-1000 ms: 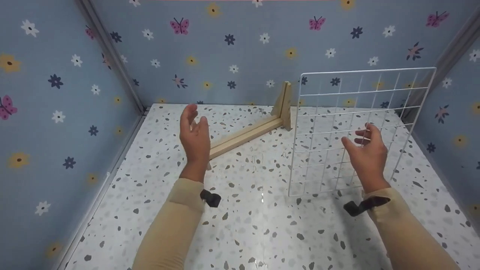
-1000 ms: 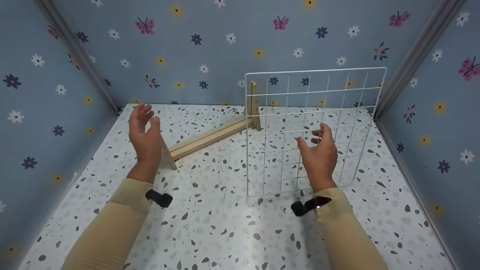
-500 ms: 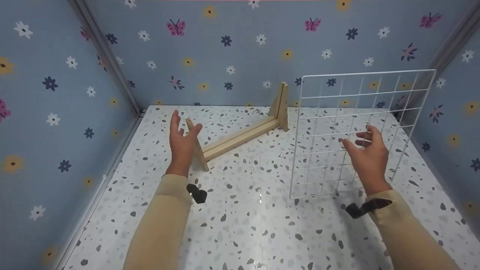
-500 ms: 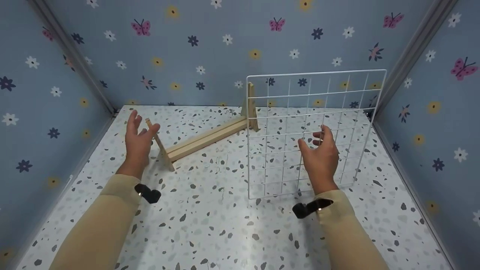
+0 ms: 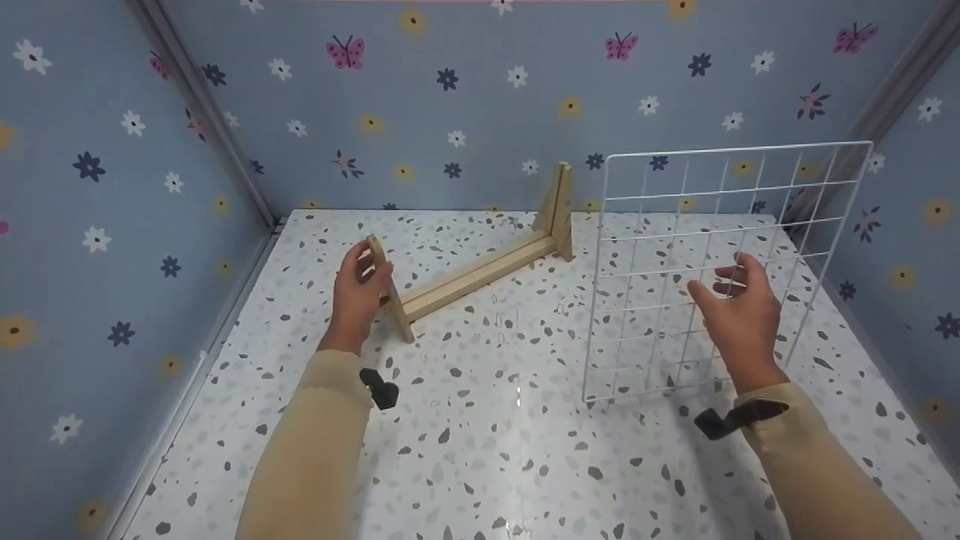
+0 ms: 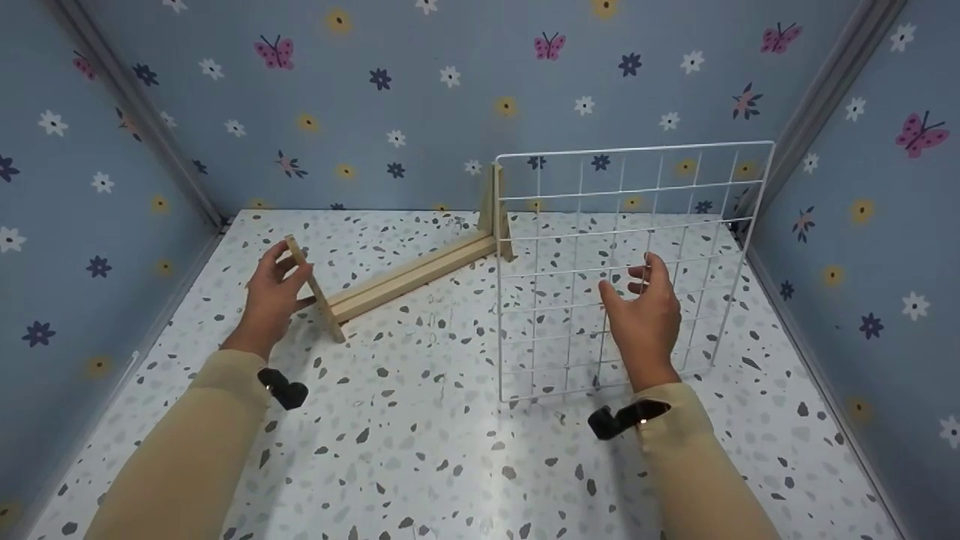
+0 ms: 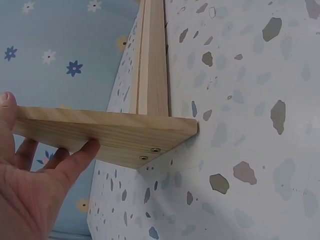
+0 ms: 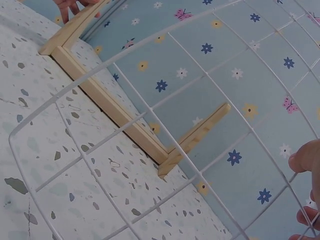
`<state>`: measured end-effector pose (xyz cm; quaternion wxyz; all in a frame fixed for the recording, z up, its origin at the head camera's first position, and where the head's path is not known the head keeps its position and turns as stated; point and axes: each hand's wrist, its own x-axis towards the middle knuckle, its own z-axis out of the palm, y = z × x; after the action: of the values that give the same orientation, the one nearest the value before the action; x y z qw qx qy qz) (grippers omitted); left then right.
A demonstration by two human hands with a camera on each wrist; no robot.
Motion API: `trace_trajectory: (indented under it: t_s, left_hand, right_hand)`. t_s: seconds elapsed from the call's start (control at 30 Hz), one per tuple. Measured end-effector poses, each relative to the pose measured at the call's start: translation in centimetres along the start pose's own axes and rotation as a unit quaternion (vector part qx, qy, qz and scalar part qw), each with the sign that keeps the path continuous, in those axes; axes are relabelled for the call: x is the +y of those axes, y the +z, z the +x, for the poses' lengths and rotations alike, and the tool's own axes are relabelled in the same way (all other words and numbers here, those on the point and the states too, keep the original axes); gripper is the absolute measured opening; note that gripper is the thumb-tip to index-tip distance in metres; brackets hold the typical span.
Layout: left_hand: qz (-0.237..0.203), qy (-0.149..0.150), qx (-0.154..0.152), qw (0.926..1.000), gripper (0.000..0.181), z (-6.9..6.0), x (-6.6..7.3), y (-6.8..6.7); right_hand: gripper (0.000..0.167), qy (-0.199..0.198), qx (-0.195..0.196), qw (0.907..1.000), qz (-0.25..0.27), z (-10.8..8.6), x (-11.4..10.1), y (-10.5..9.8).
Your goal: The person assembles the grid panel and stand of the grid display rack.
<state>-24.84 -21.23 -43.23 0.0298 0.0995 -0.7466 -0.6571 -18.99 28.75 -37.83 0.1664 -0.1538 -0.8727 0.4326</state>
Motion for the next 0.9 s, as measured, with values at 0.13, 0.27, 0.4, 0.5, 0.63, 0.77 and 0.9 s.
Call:
trace_trajectory:
  t_s: [0.13,0.27,0.4,0.5,0.63,0.77,0.9]
  left_hand:
    - [0.012,0.009,-0.005,0.9999,0.069,-0.2,0.1,0.0]
    - [0.023,0.002,0.005,0.9997,0.068,-0.2,0.0,0.3]
    - [0.030,0.006,0.001,0.9995,0.067,-0.5,-0.1,0.7]
    - [0.030,0.012,-0.007,0.9994,0.067,-0.8,-0.1,1.0]
    - [0.034,0.020,-0.018,0.9991,0.066,-1.1,0.0,1.5]
    - [0.046,0.026,-0.028,0.9982,0.067,-1.4,0.0,2.0]
    - [0.050,0.026,-0.033,0.9979,0.066,-1.5,0.0,2.6]
  right_hand:
    - [0.084,-0.007,0.006,1.0000,0.003,0.0,0.0,-0.1]
    - [0.086,-0.005,0.001,1.0000,0.006,0.1,-0.3,-0.1]
    - [0.086,0.001,-0.002,1.0000,0.004,0.3,-0.8,-0.3]
    - [0.087,0.005,-0.003,1.0000,0.003,0.4,-1.3,-0.5]
    - [0.088,0.003,-0.004,1.0000,0.007,0.5,-2.0,-0.6]
    - [0.087,-0.003,0.001,1.0000,0.009,0.5,-2.9,-0.6]
    - [0.087,-0.009,0.005,0.9999,0.012,0.6,-3.9,-0.5]
